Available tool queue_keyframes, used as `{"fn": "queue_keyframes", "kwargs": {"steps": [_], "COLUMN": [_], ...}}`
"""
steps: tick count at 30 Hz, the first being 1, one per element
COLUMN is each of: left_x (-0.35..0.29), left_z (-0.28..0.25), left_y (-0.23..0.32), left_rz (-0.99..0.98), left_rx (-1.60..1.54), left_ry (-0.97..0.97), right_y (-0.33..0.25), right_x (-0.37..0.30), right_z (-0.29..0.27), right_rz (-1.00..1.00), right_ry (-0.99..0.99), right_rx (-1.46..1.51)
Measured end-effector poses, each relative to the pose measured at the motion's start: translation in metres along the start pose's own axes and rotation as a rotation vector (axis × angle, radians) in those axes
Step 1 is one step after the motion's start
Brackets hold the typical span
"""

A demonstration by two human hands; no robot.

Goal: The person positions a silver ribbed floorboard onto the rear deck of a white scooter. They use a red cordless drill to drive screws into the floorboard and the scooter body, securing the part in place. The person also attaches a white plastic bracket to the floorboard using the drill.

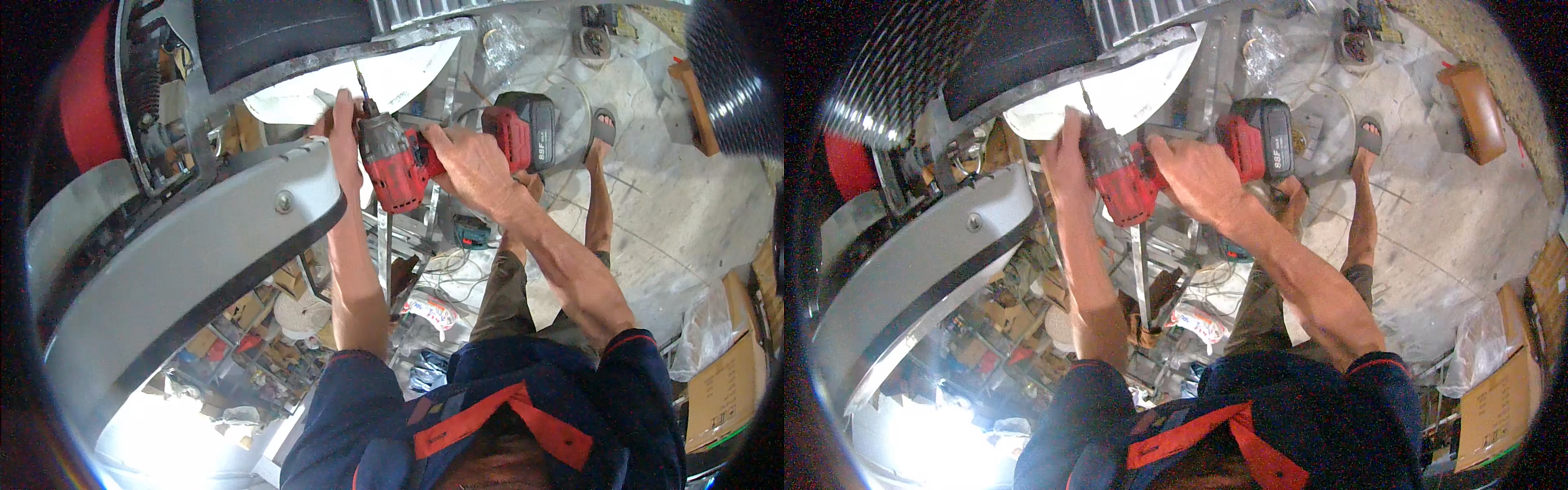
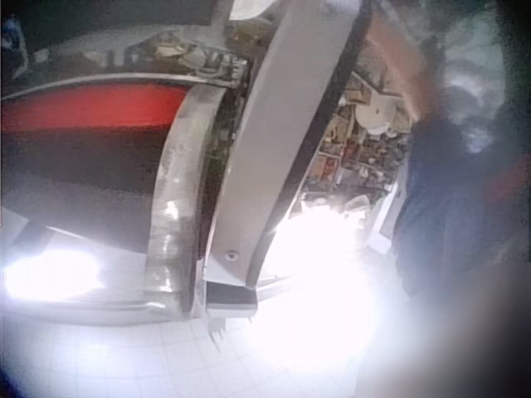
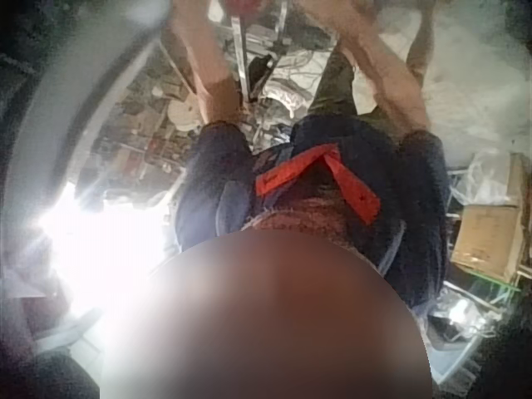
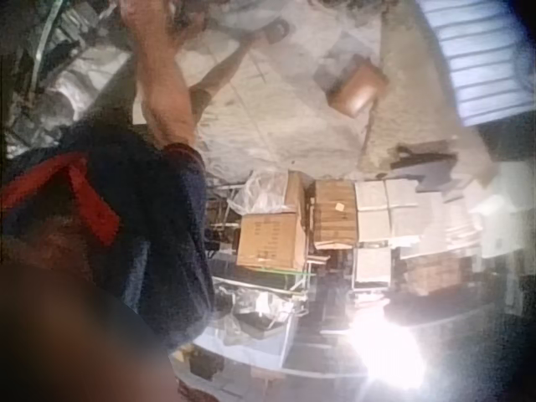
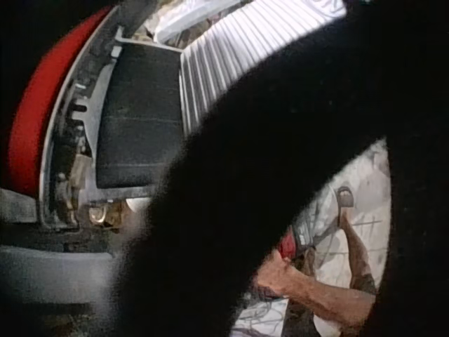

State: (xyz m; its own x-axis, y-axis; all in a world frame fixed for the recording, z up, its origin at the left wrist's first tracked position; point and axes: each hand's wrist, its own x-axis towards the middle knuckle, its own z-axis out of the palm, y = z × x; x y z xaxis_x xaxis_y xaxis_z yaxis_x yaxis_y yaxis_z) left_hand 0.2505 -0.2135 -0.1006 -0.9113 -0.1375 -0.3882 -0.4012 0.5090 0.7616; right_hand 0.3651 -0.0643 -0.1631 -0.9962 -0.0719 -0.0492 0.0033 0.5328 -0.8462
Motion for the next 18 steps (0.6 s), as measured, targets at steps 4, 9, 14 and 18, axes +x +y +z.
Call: {"fn": "queue_keyframes", "kwargs": {"steps": [4,9,14,18], "left_x": [-0.06,-0.07,-0.064,-0.062], "left_z": [-0.01,-0.01,-0.004,-0.006], "left_y": [-0.024,-0.039,-0.035,-0.032], "left_rz": [0.034,0.111,0.104,0.137], "left_rx": [0.029,0.074,0.034,0.063], "left_ry": [-0.035,-0.124,-0.095,-0.099], "right_y": [-0.001,0.0,0.002,0.002], "right_x": [0.001,0.002,0.003,0.006], "right_z": [0.003,-0.001,-0.001,0.003], "right_rz": [-0.008,-0.018,-0.009,0.009], "right_ry": [0.031,0.003,0.003,0.009], "right_rx": [0.013,0.03,0.055,0.057]}}
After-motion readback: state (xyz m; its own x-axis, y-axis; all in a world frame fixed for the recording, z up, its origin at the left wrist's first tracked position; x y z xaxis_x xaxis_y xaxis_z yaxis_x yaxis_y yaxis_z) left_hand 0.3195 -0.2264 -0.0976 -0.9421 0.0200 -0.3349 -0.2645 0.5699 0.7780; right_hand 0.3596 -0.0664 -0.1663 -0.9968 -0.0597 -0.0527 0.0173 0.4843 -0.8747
